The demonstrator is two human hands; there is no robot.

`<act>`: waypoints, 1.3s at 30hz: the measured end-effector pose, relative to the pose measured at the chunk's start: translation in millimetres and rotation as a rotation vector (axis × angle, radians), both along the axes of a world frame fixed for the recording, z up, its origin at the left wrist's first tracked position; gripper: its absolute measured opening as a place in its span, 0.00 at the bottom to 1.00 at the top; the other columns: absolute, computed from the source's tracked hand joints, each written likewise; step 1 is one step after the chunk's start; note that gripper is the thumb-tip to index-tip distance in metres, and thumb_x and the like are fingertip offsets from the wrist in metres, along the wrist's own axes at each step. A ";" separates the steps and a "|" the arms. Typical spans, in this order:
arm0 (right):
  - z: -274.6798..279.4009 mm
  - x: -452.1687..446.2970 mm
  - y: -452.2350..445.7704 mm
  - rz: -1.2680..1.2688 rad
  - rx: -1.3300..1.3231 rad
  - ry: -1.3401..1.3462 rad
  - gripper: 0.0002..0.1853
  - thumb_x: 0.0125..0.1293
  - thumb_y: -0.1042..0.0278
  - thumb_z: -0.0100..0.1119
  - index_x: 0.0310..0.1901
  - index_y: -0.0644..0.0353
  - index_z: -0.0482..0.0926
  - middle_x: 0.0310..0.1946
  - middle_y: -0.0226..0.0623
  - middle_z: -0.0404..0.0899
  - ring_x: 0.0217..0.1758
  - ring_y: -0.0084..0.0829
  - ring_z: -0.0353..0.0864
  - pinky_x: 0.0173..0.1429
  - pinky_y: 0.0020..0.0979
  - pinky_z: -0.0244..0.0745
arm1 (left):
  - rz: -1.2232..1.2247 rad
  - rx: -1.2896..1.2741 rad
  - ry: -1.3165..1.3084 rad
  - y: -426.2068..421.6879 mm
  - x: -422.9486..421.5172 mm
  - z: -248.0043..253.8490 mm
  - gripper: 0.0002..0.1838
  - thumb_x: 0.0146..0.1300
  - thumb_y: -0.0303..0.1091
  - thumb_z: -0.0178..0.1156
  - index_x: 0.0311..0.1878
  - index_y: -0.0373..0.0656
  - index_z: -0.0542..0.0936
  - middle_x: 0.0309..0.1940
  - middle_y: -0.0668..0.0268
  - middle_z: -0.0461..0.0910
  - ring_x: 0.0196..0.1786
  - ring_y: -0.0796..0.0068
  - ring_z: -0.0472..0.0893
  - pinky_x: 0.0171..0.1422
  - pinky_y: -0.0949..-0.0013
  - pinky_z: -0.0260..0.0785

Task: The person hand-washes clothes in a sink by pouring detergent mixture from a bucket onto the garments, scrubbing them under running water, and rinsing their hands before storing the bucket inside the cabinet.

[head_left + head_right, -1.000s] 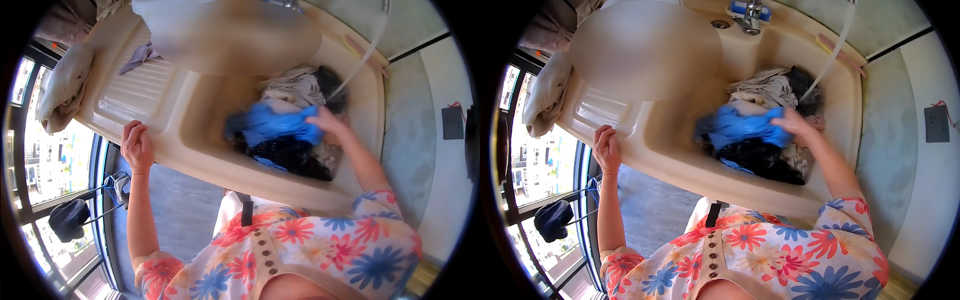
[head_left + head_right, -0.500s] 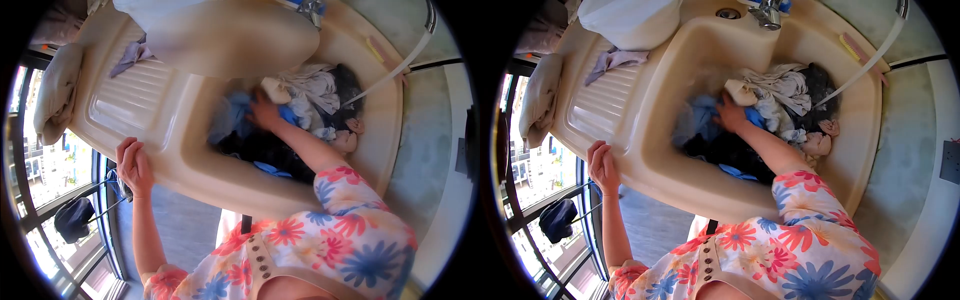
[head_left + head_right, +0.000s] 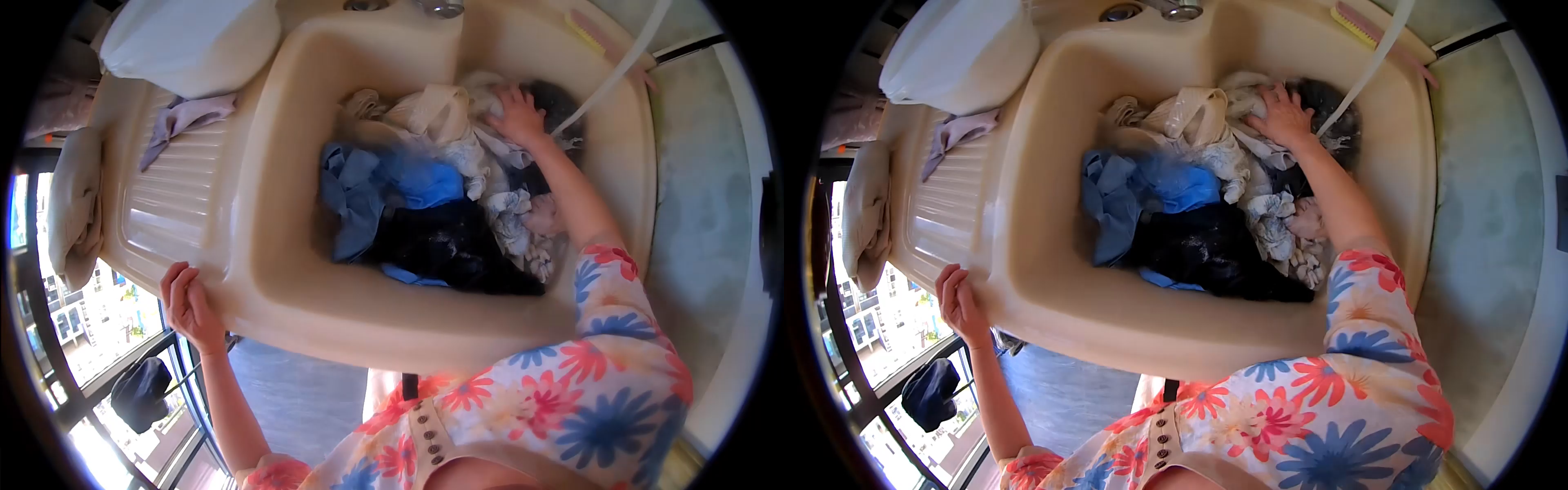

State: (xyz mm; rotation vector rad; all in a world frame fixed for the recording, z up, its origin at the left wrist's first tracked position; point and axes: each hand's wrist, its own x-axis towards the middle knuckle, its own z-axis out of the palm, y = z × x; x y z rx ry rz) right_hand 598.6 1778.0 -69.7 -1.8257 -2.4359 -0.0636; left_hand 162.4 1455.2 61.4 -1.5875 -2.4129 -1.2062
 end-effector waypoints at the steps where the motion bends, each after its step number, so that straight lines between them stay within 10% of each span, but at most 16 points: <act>1: -16.2 5.9 8.2 -0.085 -0.079 -0.020 0.22 0.52 0.48 0.56 0.47 0.49 0.77 0.58 0.37 0.66 0.57 0.45 0.68 0.55 0.48 0.66 | 0.002 0.000 0.000 1.9 -2.0 -1.6 0.08 0.56 0.23 0.49 0.33 0.35 0.78 0.41 0.60 0.76 0.43 0.67 0.75 0.50 0.69 0.66; 9: -56.6 55.1 -30.6 -0.001 -0.449 0.059 0.15 0.55 0.63 0.44 0.36 0.58 0.79 0.37 0.49 0.79 0.43 0.47 0.78 0.47 0.45 0.70 | -0.022 0.060 0.007 -3.1 -2.6 -4.3 0.08 0.57 0.24 0.49 0.32 0.36 0.78 0.40 0.61 0.77 0.41 0.67 0.77 0.46 0.70 0.68; 18: 87.5 82.2 -171.7 0.192 -0.623 0.073 0.28 0.59 0.43 0.50 0.29 0.68 0.78 0.27 0.53 0.78 0.33 0.49 0.79 0.38 0.42 0.71 | -0.066 0.168 0.027 -7.1 5.3 0.6 0.07 0.55 0.24 0.50 0.31 0.38 0.79 0.37 0.62 0.77 0.38 0.64 0.78 0.44 0.70 0.69; 25: 179.8 92.0 -103.5 -0.054 -0.505 0.508 0.28 0.58 0.43 0.55 0.49 0.60 0.76 0.34 0.44 0.79 0.40 0.39 0.78 0.47 0.32 0.72 | -0.069 0.126 0.057 -7.3 5.9 3.9 0.07 0.55 0.24 0.50 0.31 0.38 0.79 0.38 0.63 0.77 0.38 0.62 0.78 0.44 0.68 0.69; 30: 64.5 52.1 -137.6 -0.061 -0.431 0.003 0.34 0.56 0.41 0.55 0.65 0.35 0.59 0.67 0.48 0.50 0.67 0.51 0.51 0.60 0.61 0.55 | -0.074 0.092 0.028 -5.9 6.7 4.8 0.07 0.55 0.24 0.50 0.33 0.35 0.78 0.39 0.60 0.77 0.38 0.64 0.77 0.45 0.68 0.69; 35: -44.0 33.1 -94.0 0.030 -0.304 -0.250 0.23 0.55 0.57 0.54 0.53 0.54 0.72 0.53 0.53 0.67 0.61 0.50 0.61 0.56 0.55 0.61 | -0.048 0.011 0.011 -3.1 4.3 3.4 0.08 0.57 0.22 0.49 0.33 0.32 0.78 0.41 0.57 0.76 0.42 0.65 0.75 0.48 0.68 0.67; 39: -83.8 50.8 6.1 -0.068 -0.487 0.062 0.18 0.60 0.58 0.44 0.44 0.60 0.77 0.44 0.54 0.76 0.50 0.49 0.75 0.55 0.44 0.67 | -0.004 -0.023 -0.031 -3.3 -1.0 -0.7 0.08 0.57 0.23 0.49 0.33 0.33 0.78 0.42 0.59 0.75 0.43 0.67 0.74 0.50 0.69 0.66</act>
